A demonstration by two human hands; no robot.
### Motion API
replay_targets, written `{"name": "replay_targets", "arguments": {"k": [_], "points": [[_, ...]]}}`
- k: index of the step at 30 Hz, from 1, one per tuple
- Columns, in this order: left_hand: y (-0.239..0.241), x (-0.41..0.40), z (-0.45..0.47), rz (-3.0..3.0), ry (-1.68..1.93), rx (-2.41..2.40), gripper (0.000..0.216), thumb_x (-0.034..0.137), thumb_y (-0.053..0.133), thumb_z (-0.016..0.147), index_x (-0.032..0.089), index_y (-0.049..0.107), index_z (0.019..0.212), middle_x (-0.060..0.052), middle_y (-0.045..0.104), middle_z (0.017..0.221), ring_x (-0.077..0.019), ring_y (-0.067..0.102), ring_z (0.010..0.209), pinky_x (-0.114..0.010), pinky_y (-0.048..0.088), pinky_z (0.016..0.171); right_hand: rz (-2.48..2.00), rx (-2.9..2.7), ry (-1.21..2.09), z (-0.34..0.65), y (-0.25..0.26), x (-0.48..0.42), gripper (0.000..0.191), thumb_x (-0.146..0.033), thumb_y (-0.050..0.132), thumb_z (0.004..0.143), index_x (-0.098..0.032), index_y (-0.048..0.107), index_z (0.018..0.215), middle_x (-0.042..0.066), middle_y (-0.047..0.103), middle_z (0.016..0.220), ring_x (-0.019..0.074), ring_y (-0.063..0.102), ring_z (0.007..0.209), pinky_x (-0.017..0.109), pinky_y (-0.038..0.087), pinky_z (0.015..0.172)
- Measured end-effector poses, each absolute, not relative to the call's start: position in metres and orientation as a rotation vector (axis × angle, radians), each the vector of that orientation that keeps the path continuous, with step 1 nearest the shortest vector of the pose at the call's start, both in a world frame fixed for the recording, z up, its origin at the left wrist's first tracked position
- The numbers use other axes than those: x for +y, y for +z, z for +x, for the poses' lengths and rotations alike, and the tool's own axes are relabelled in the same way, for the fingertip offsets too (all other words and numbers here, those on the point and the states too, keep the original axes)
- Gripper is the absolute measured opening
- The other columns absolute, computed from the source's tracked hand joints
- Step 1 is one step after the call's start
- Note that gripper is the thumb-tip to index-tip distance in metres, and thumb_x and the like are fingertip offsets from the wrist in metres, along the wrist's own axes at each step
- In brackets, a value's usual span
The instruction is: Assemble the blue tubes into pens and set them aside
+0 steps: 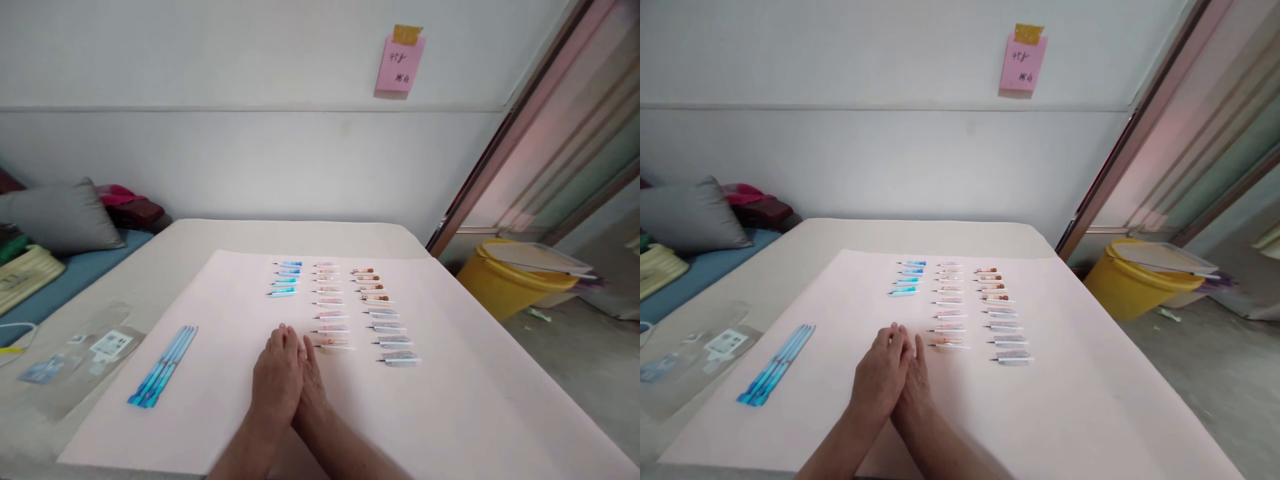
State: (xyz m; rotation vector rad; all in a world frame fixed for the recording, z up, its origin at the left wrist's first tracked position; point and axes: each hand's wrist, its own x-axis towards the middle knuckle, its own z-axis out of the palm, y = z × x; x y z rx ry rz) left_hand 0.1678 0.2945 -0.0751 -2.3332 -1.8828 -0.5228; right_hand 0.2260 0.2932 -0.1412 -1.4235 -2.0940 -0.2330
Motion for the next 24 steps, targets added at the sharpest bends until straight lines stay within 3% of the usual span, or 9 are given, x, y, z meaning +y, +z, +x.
{"name": "replay_targets", "arguments": {"k": [3, 8, 16, 19, 24], "points": [[-0.081, 0.293, 0.173, -2.354, -0.588, -1.845, 0.03, 0.018, 0.035, 0.087, 0.019, 0.052, 0.112, -0.008, 0.055, 0.108, -0.0165, 0.056, 0.091, -0.029, 0.049, 0.073, -1.463, -2.058, -0.272, 0.226, -0.144, 0.295, 0.051, -0.026, 0.044, 0.087, -0.018, 0.033, 0.136, 0.008, 0.043, 0.136, 0.0229, 0.031, 0.128, 0.046, 0.021, 0.105], [-0.083, 0.29, 0.177, -2.372, -0.71, -1.758, 0.036, 0.012, 0.038, 0.085, 0.021, 0.051, 0.117, -0.009, 0.05, 0.124, -0.0221, 0.048, 0.113, -0.034, 0.046, 0.086, -1.481, -2.0, -0.331, 0.23, -0.144, 0.297, 0.049, -0.021, 0.042, 0.088, -0.018, 0.033, 0.136, 0.009, 0.041, 0.137, 0.0215, 0.028, 0.13, 0.046, 0.017, 0.107], [-0.067, 0.293, 0.164, -2.379, -0.71, -1.728, 0.042, 0.023, 0.046, 0.084, 0.014, 0.044, 0.125, -0.012, 0.056, 0.106, -0.0212, 0.054, 0.093, -0.034, 0.049, 0.078, -1.447, -2.045, -0.354, 0.236, -0.134, 0.298, 0.051, -0.02, 0.043, 0.086, -0.018, 0.034, 0.136, 0.009, 0.038, 0.139, 0.0227, 0.021, 0.133, 0.045, 0.014, 0.107], [-0.072, 0.291, 0.167, -2.37, -0.741, -1.692, 0.049, 0.02, 0.045, 0.083, 0.015, 0.036, 0.131, -0.012, 0.056, 0.108, -0.0219, 0.054, 0.095, -0.035, 0.048, 0.078, -1.492, -2.068, -0.35, 0.238, -0.13, 0.298, 0.052, -0.02, 0.042, 0.086, -0.017, 0.032, 0.137, 0.01, 0.034, 0.142, 0.023, 0.02, 0.133, 0.045, 0.015, 0.106], [-0.071, 0.291, 0.168, -2.399, -0.855, -1.585, 0.033, 0.018, 0.044, 0.083, 0.016, 0.05, 0.115, -0.012, 0.056, 0.108, -0.022, 0.053, 0.096, -0.035, 0.049, 0.078, -1.516, -2.044, -0.354, 0.239, -0.127, 0.3, 0.05, -0.021, 0.041, 0.087, -0.019, 0.032, 0.137, 0.009, 0.031, 0.143, 0.0233, 0.02, 0.133, 0.045, 0.014, 0.106]]}}
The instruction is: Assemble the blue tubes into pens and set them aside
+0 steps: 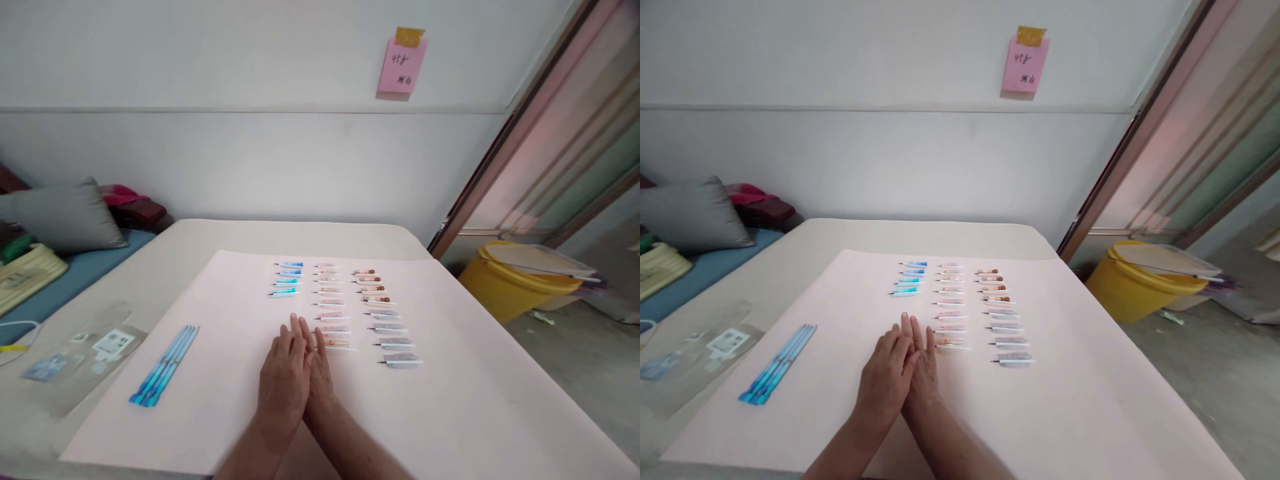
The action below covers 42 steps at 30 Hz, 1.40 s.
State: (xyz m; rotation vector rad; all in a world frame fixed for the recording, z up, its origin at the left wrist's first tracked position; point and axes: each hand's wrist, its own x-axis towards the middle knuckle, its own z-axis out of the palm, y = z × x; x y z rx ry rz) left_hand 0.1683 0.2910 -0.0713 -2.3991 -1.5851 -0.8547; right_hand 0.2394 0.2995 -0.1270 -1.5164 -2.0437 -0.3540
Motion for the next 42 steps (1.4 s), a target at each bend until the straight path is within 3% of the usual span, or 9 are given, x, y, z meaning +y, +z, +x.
{"name": "replay_targets", "arguments": {"k": [5, 12, 15, 19, 26, 30, 36, 42], "points": [[-0.0636, 0.294, 0.165, -2.436, -0.943, -1.571, 0.025, 0.017, 0.047, 0.081, 0.016, 0.055, 0.104, -0.011, 0.054, 0.107, -0.0218, 0.052, 0.095, -0.035, 0.049, 0.078, -1.457, -2.052, -0.358, 0.2365, -0.1299, 0.2996, 0.051, -0.016, 0.041, 0.086, -0.021, 0.034, 0.136, 0.006, 0.037, 0.14, 0.0216, 0.023, 0.132, 0.045, 0.014, 0.107], [-0.069, 0.2913, 0.1681, -2.458, -0.935, -1.567, 0.023, 0.018, 0.046, 0.08, 0.021, 0.057, 0.101, -0.008, 0.057, 0.093, -0.0205, 0.053, 0.079, -0.033, 0.05, 0.064, -1.456, -1.974, -0.461, 0.2328, -0.1304, 0.2997, 0.047, -0.023, 0.043, 0.088, -0.018, 0.035, 0.135, 0.009, 0.039, 0.139, 0.0216, 0.026, 0.131, 0.045, 0.015, 0.108], [-0.0687, 0.2913, 0.1679, -2.447, -0.937, -1.565, 0.018, 0.018, 0.047, 0.08, 0.019, 0.058, 0.094, -0.009, 0.056, 0.097, -0.0222, 0.053, 0.085, -0.035, 0.05, 0.067, -1.457, -2.005, -0.451, 0.2332, -0.1302, 0.3001, 0.048, -0.02, 0.042, 0.088, -0.018, 0.034, 0.135, 0.009, 0.038, 0.14, 0.0217, 0.025, 0.132, 0.046, 0.014, 0.108], [-0.0647, 0.2934, 0.1659, -2.401, -1.03, -1.537, 0.021, 0.016, 0.046, 0.081, 0.015, 0.055, 0.099, -0.013, 0.051, 0.11, -0.0245, 0.048, 0.101, -0.039, 0.049, 0.079, -1.416, -2.04, -0.386, 0.2343, -0.1329, 0.2998, 0.051, -0.019, 0.042, 0.086, -0.019, 0.033, 0.136, 0.008, 0.04, 0.139, 0.0209, 0.022, 0.132, 0.045, 0.014, 0.108], [-0.066, 0.2937, 0.1681, -2.406, -1.008, -1.546, 0.021, 0.015, 0.044, 0.081, 0.017, 0.058, 0.097, -0.009, 0.056, 0.089, -0.02, 0.052, 0.084, -0.033, 0.049, 0.071, -1.42, -2.004, -0.415, 0.2333, -0.1337, 0.2977, 0.049, -0.019, 0.042, 0.086, -0.017, 0.036, 0.135, 0.008, 0.041, 0.138, 0.0203, 0.026, 0.131, 0.045, 0.012, 0.108], [-0.0699, 0.2928, 0.1678, -2.422, -0.946, -1.572, 0.022, 0.019, 0.045, 0.081, 0.02, 0.058, 0.099, -0.008, 0.057, 0.09, -0.0202, 0.053, 0.08, -0.034, 0.049, 0.067, -1.413, -1.977, -0.446, 0.2318, -0.1308, 0.2976, 0.047, -0.019, 0.041, 0.088, -0.017, 0.036, 0.135, 0.009, 0.044, 0.136, 0.0201, 0.029, 0.13, 0.045, 0.014, 0.108], [-0.0652, 0.2955, 0.1643, -2.352, -1.057, -1.573, 0.018, 0.017, 0.047, 0.081, 0.016, 0.057, 0.096, -0.012, 0.054, 0.103, -0.0221, 0.051, 0.096, -0.036, 0.049, 0.078, -1.407, -2.01, -0.362, 0.2307, -0.1343, 0.2981, 0.051, -0.019, 0.04, 0.087, -0.016, 0.031, 0.137, 0.009, 0.045, 0.135, 0.0198, 0.025, 0.131, 0.044, 0.012, 0.108], [-0.0656, 0.2941, 0.1679, -2.386, -0.984, -1.522, 0.026, 0.014, 0.045, 0.081, 0.017, 0.056, 0.104, -0.009, 0.057, 0.091, -0.0198, 0.053, 0.081, -0.033, 0.05, 0.07, -1.426, -2.014, -0.384, 0.2312, -0.1344, 0.2967, 0.05, -0.02, 0.042, 0.087, -0.016, 0.033, 0.136, 0.009, 0.04, 0.138, 0.0217, 0.025, 0.132, 0.046, 0.013, 0.108]]}}
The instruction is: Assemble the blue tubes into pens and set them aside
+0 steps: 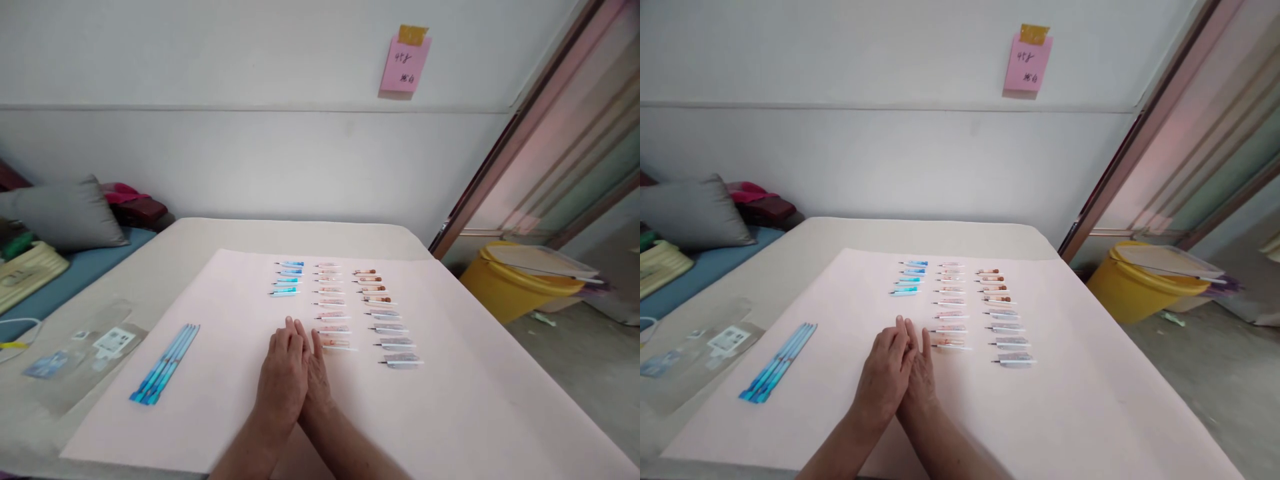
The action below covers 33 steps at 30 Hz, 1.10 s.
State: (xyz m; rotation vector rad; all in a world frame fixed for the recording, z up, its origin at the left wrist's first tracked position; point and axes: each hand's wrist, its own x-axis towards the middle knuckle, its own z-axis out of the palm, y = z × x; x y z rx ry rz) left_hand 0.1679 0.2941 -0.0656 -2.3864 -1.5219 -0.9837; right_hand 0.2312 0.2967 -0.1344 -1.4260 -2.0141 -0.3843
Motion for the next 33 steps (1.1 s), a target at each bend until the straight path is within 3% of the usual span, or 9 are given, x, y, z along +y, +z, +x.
{"name": "replay_targets", "arguments": {"k": [4, 10, 14, 17, 21, 26, 33], "points": [[-0.065, 0.292, 0.168, -2.406, -0.946, -1.48, 0.023, 0.016, 0.046, 0.08, 0.021, 0.058, 0.099, -0.008, 0.058, 0.092, -0.0199, 0.054, 0.078, -0.032, 0.049, 0.065, -1.476, -1.98, -0.401, 0.229, -0.131, 0.297, 0.047, -0.019, 0.04, 0.088, -0.017, 0.036, 0.135, 0.008, 0.042, 0.137, 0.0208, 0.026, 0.131, 0.044, 0.012, 0.109], [-0.06, 0.293, 0.164, -2.37, -0.988, -1.635, 0.023, 0.018, 0.047, 0.081, 0.016, 0.056, 0.102, -0.011, 0.056, 0.103, -0.0215, 0.052, 0.091, -0.033, 0.049, 0.074, -1.457, -2.071, -0.34, 0.232, -0.129, 0.298, 0.052, -0.018, 0.043, 0.085, -0.018, 0.032, 0.137, 0.007, 0.037, 0.141, 0.0216, 0.022, 0.133, 0.045, 0.015, 0.107], [-0.063, 0.292, 0.166, -2.407, -0.976, -1.675, 0.03, 0.017, 0.044, 0.082, 0.015, 0.053, 0.111, -0.009, 0.058, 0.094, -0.0204, 0.053, 0.085, -0.033, 0.048, 0.071, -1.446, -2.057, -0.358, 0.233, -0.134, 0.297, 0.051, -0.017, 0.043, 0.084, -0.018, 0.036, 0.134, 0.007, 0.035, 0.141, 0.0219, 0.021, 0.133, 0.046, 0.012, 0.107], [-0.062, 0.292, 0.165, -2.445, -1.053, -1.756, 0.023, 0.02, 0.044, 0.083, 0.016, 0.057, 0.102, -0.007, 0.058, 0.085, -0.0194, 0.054, 0.078, -0.033, 0.045, 0.069, -1.448, -2.045, -0.355, 0.233, -0.131, 0.297, 0.05, -0.019, 0.043, 0.084, -0.016, 0.036, 0.134, 0.009, 0.035, 0.141, 0.0225, 0.021, 0.133, 0.046, 0.013, 0.107], [-0.056, 0.3, 0.15, -2.349, -1.482, -2.073, 0.013, 0.029, 0.049, 0.081, 0.02, 0.058, 0.084, -0.005, 0.057, 0.085, -0.019, 0.054, 0.079, -0.033, 0.043, 0.071, -1.5, -2.114, -0.292, 0.234, -0.119, 0.294, 0.054, -0.016, 0.045, 0.083, -0.017, 0.033, 0.136, 0.01, 0.027, 0.145, 0.0256, 0.017, 0.134, 0.049, 0.015, 0.106], [-0.056, 0.312, 0.13, -1.977, -2.33, -2.737, 0.025, 0.037, 0.061, 0.071, 0.018, 0.061, 0.089, -0.006, 0.062, 0.098, -0.0212, 0.054, 0.096, -0.033, 0.039, 0.082, -1.562, -2.176, -0.222, 0.234, -0.109, 0.289, 0.063, -0.008, 0.044, 0.08, -0.016, 0.025, 0.14, 0.01, 0.017, 0.148, 0.0267, 0.012, 0.135, 0.052, 0.012, 0.106], [-0.056, 0.311, 0.133, -2.016, -3.086, -2.906, 0.021, 0.02, 0.062, 0.064, 0.017, 0.063, 0.085, -0.005, 0.064, 0.092, -0.0184, 0.058, 0.088, -0.03, 0.042, 0.075, -1.515, -2.186, -0.242, 0.23, -0.114, 0.29, 0.062, -0.009, 0.041, 0.081, -0.012, 0.022, 0.14, 0.008, 0.019, 0.147, 0.0253, 0.011, 0.135, 0.051, 0.012, 0.107]]}}
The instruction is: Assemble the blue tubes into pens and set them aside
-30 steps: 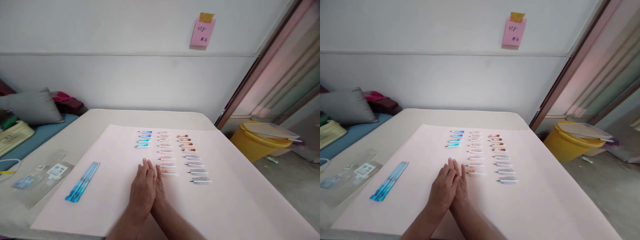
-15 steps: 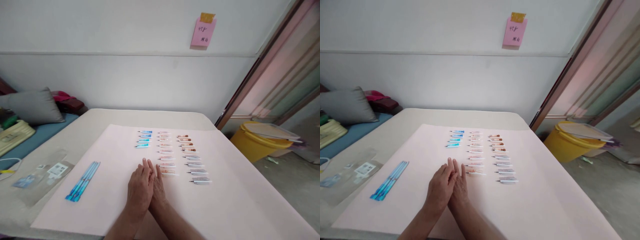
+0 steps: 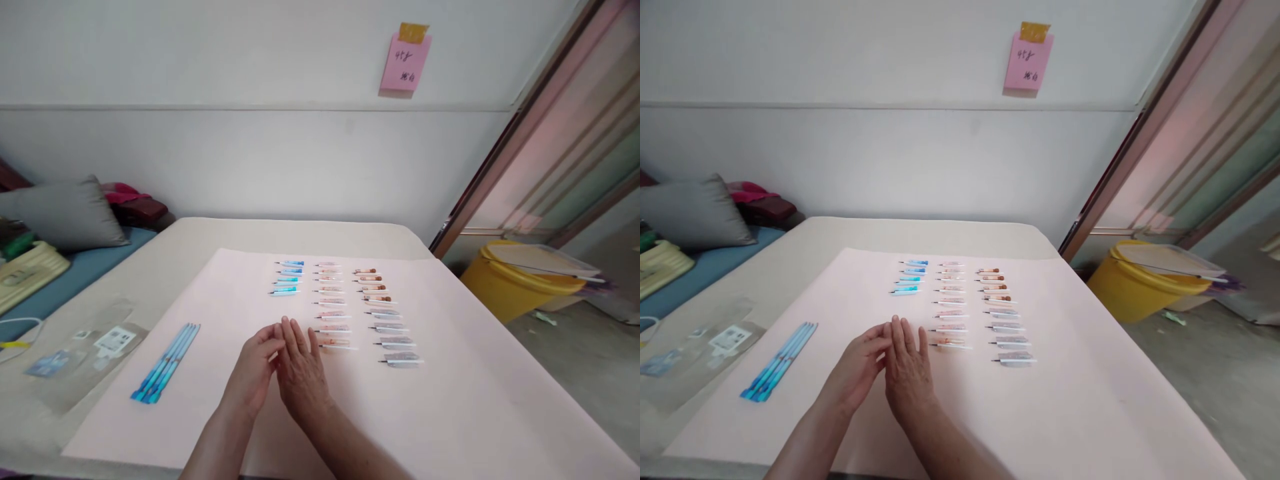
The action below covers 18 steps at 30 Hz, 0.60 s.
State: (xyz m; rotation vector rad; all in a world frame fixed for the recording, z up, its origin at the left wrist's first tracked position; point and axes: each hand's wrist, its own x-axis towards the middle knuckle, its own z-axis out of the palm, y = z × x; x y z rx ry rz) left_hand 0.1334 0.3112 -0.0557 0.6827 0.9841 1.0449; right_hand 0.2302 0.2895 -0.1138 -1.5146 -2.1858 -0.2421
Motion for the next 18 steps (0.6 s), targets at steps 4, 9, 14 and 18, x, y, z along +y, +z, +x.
{"name": "replay_targets", "arguments": {"k": [4, 9, 14, 18], "points": [[-0.0572, 0.3112, 0.1331, 0.626, 1.029, 0.917, 0.017, 0.01, 0.057, 0.059, 0.016, 0.06, 0.075, -0.002, 0.062, 0.082, -0.016, 0.059, 0.082, -0.027, 0.042, 0.073, -1.475, -2.195, -0.247, 0.2282, -0.1124, 0.288, 0.06, -0.011, 0.04, 0.083, -0.012, 0.021, 0.14, 0.007, 0.019, 0.148, 0.0247, 0.01, 0.136, 0.05, 0.011, 0.107], [-0.0575, 0.312, 0.1306, 0.58, 1.045, 0.873, 0.014, 0.008, 0.056, 0.059, 0.016, 0.056, 0.07, 0.0, 0.059, 0.077, -0.0148, 0.058, 0.082, -0.026, 0.042, 0.072, -1.4, -2.205, -0.277, 0.2274, -0.1134, 0.2879, 0.055, -0.011, 0.04, 0.083, -0.014, 0.03, 0.138, 0.008, 0.022, 0.147, 0.0247, 0.012, 0.135, 0.051, 0.01, 0.107], [-0.0574, 0.3115, 0.1315, 0.53, 1.053, 0.888, 0.011, 0.01, 0.058, 0.061, 0.016, 0.055, 0.07, 0.001, 0.058, 0.075, -0.0132, 0.057, 0.078, -0.025, 0.042, 0.069, -1.388, -2.197, -0.297, 0.2276, -0.1148, 0.2886, 0.052, -0.015, 0.043, 0.084, -0.013, 0.033, 0.136, 0.01, 0.024, 0.146, 0.0253, 0.012, 0.135, 0.051, 0.01, 0.107], [-0.0586, 0.3116, 0.1321, 0.492, 1.077, 0.907, 0.009, 0.014, 0.06, 0.063, 0.016, 0.056, 0.071, 0.001, 0.058, 0.076, -0.0129, 0.057, 0.076, -0.025, 0.042, 0.068, -1.379, -2.204, -0.302, 0.2269, -0.114, 0.2877, 0.052, -0.016, 0.042, 0.085, -0.012, 0.033, 0.136, 0.009, 0.024, 0.146, 0.0258, 0.012, 0.135, 0.051, 0.009, 0.108]]}}
